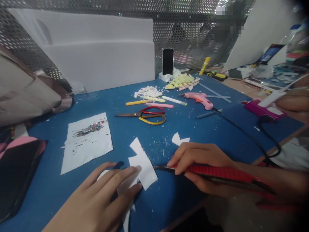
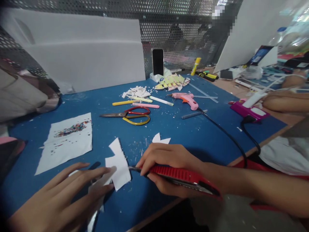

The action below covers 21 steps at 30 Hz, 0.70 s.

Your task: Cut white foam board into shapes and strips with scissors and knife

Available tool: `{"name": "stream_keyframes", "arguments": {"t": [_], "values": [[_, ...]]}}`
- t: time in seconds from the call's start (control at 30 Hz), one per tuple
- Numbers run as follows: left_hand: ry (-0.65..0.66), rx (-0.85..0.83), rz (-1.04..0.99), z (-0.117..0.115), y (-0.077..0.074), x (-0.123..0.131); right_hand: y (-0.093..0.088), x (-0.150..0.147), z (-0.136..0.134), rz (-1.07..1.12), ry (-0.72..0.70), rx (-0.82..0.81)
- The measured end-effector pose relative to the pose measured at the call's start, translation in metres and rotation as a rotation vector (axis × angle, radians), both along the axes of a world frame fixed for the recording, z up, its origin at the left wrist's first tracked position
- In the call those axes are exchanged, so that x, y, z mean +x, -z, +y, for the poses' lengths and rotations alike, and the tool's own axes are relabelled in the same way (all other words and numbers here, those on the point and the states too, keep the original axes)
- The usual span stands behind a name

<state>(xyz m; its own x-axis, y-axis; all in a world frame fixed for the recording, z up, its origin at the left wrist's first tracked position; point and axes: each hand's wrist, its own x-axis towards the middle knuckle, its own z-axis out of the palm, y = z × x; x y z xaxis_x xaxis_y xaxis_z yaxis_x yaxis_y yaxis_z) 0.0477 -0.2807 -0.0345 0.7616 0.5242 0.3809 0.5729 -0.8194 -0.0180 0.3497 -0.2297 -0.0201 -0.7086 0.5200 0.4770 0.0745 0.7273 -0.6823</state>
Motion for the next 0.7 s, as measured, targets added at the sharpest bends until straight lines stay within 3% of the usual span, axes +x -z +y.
{"name": "stream_keyframes", "arguments": {"t": [0.13, 0.33, 0.7], "values": [[0.031, -0.022, 0.075, -0.007, 0.005, 0.006, -0.005, -0.003, 0.009, -0.044, 0.044, 0.057], [0.019, -0.043, -0.029, -0.009, 0.01, 0.01, -0.007, -0.013, 0.004, 0.059, 0.15, 0.046], [0.1, 0.046, -0.025, 0.003, 0.024, 0.004, 0.003, -0.025, -0.013, -0.012, 0.138, 0.203]]}}
